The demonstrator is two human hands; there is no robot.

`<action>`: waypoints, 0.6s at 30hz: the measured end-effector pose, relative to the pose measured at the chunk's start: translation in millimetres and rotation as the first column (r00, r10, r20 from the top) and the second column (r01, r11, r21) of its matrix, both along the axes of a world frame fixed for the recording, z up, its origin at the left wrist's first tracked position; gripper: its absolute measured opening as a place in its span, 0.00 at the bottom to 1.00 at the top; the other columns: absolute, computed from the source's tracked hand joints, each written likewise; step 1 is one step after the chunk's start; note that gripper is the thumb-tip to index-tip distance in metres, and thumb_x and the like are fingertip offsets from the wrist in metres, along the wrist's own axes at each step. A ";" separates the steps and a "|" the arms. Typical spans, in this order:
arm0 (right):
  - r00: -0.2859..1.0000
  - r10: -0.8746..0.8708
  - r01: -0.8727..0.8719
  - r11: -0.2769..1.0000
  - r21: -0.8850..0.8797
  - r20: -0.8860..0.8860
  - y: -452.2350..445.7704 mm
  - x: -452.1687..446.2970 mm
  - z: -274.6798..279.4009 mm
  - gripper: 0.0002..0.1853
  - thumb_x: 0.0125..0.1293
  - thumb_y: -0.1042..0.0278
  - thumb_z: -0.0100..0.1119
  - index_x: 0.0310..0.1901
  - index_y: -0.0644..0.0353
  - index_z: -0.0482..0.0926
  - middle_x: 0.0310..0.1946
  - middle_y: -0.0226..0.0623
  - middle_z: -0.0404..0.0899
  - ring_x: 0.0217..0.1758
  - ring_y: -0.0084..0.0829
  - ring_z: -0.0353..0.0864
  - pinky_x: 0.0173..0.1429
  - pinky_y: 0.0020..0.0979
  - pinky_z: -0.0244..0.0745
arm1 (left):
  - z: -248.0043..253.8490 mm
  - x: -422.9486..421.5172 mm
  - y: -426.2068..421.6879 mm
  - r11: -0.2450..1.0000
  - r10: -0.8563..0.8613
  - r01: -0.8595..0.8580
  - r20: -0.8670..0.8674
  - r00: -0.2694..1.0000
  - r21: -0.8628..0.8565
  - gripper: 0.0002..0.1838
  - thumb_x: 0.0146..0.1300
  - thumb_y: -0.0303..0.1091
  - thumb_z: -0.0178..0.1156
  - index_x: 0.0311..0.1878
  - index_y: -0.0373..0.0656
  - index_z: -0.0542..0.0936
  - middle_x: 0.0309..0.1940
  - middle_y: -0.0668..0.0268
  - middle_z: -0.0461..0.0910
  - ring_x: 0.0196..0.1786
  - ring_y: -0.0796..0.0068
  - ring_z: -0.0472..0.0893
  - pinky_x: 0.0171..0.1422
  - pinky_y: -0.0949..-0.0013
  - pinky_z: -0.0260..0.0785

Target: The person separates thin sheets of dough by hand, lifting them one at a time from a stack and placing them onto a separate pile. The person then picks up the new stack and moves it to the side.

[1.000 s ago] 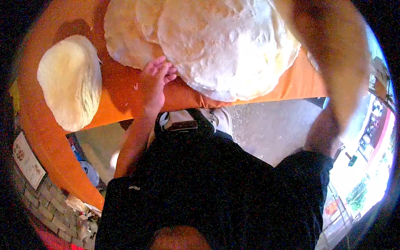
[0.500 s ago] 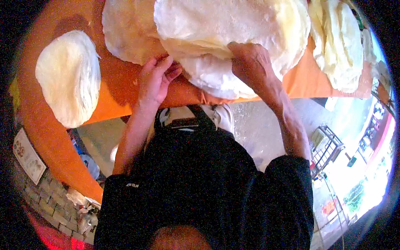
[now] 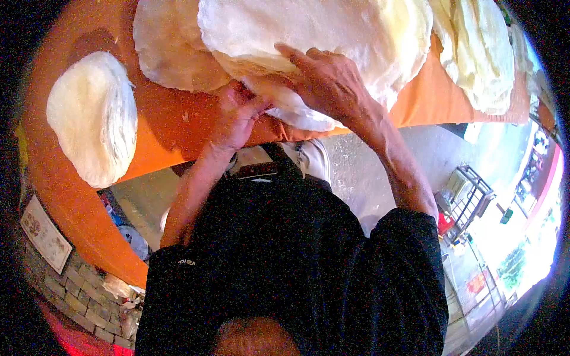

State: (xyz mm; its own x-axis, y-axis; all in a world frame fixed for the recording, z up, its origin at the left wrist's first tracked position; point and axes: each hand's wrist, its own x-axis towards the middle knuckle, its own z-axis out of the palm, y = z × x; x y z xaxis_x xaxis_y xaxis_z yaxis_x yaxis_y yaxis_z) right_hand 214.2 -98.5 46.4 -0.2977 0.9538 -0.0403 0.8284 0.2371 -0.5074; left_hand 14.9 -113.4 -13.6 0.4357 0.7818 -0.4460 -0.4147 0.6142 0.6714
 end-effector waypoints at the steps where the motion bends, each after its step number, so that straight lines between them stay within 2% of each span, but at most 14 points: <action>1: 1.000 0.021 -0.021 1.000 0.009 0.009 3.1 1.2 2.4 0.17 0.62 0.59 0.59 0.51 0.54 0.79 0.29 0.44 0.79 0.33 0.46 0.81 0.38 0.43 0.76 | 5.3 0.8 2.5 1.000 0.004 -0.004 0.010 1.000 0.015 0.24 0.56 0.22 0.66 0.56 0.40 0.71 0.51 0.64 0.77 0.51 0.71 0.78 0.53 0.67 0.77; 5: 0.992 0.039 -0.036 0.999 0.027 -0.123 8.6 11.6 2.4 0.13 0.62 0.63 0.58 0.46 0.56 0.81 0.31 0.43 0.80 0.35 0.46 0.82 0.38 0.41 0.78 | 11.0 3.6 6.1 0.999 0.007 -0.010 0.053 0.999 0.046 0.25 0.57 0.23 0.66 0.58 0.41 0.71 0.51 0.64 0.77 0.52 0.70 0.79 0.55 0.66 0.76; 8: 0.992 0.018 -0.017 1.000 0.010 -0.126 8.3 13.9 4.7 0.11 0.61 0.66 0.58 0.43 0.57 0.81 0.30 0.44 0.81 0.35 0.47 0.82 0.38 0.41 0.78 | 19.3 5.9 11.7 1.000 0.023 -0.019 0.150 0.988 -0.023 0.29 0.57 0.23 0.66 0.62 0.35 0.68 0.55 0.60 0.75 0.57 0.69 0.76 0.62 0.66 0.71; 11: 0.990 -0.038 0.027 0.996 -0.082 -0.137 9.1 18.4 8.5 0.11 0.60 0.63 0.61 0.43 0.58 0.81 0.30 0.46 0.81 0.35 0.49 0.82 0.39 0.42 0.78 | 24.6 8.2 14.2 0.998 0.031 -0.022 0.176 0.984 -0.053 0.29 0.58 0.25 0.67 0.62 0.37 0.68 0.55 0.61 0.76 0.57 0.69 0.76 0.61 0.64 0.72; 14: 0.984 -0.053 0.028 0.989 -0.148 -0.171 10.6 18.8 15.4 0.17 0.58 0.58 0.65 0.45 0.58 0.81 0.32 0.46 0.82 0.37 0.49 0.82 0.40 0.41 0.78 | 26.7 12.4 19.2 0.997 0.069 -0.058 0.221 0.973 -0.054 0.23 0.59 0.29 0.66 0.58 0.43 0.73 0.50 0.65 0.78 0.53 0.68 0.78 0.58 0.61 0.76; 17: 0.969 0.002 -0.033 0.992 -0.122 -0.245 8.0 18.1 17.1 0.24 0.55 0.62 0.70 0.53 0.62 0.78 0.42 0.45 0.83 0.46 0.38 0.82 0.50 0.35 0.75 | 21.7 13.8 21.6 0.995 0.083 -0.077 0.096 0.992 -0.065 0.23 0.59 0.32 0.67 0.57 0.44 0.73 0.49 0.66 0.78 0.52 0.69 0.79 0.57 0.63 0.76; 18: 0.969 0.006 -0.047 0.986 -0.159 -0.248 9.0 17.8 17.3 0.25 0.54 0.61 0.71 0.52 0.62 0.79 0.43 0.45 0.83 0.47 0.37 0.82 0.52 0.35 0.74 | 22.4 14.2 21.0 0.995 0.086 -0.081 0.084 0.993 -0.059 0.23 0.59 0.32 0.67 0.57 0.44 0.73 0.49 0.67 0.78 0.52 0.70 0.79 0.56 0.64 0.76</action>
State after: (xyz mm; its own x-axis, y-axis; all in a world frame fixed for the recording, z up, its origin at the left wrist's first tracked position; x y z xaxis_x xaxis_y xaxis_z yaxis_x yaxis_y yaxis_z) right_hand 232.0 -89.5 63.7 -0.3429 0.9322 -0.1163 0.6678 0.1548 -0.7281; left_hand 29.2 -92.4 8.8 0.4084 0.7923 -0.4533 -0.5211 0.6101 0.5968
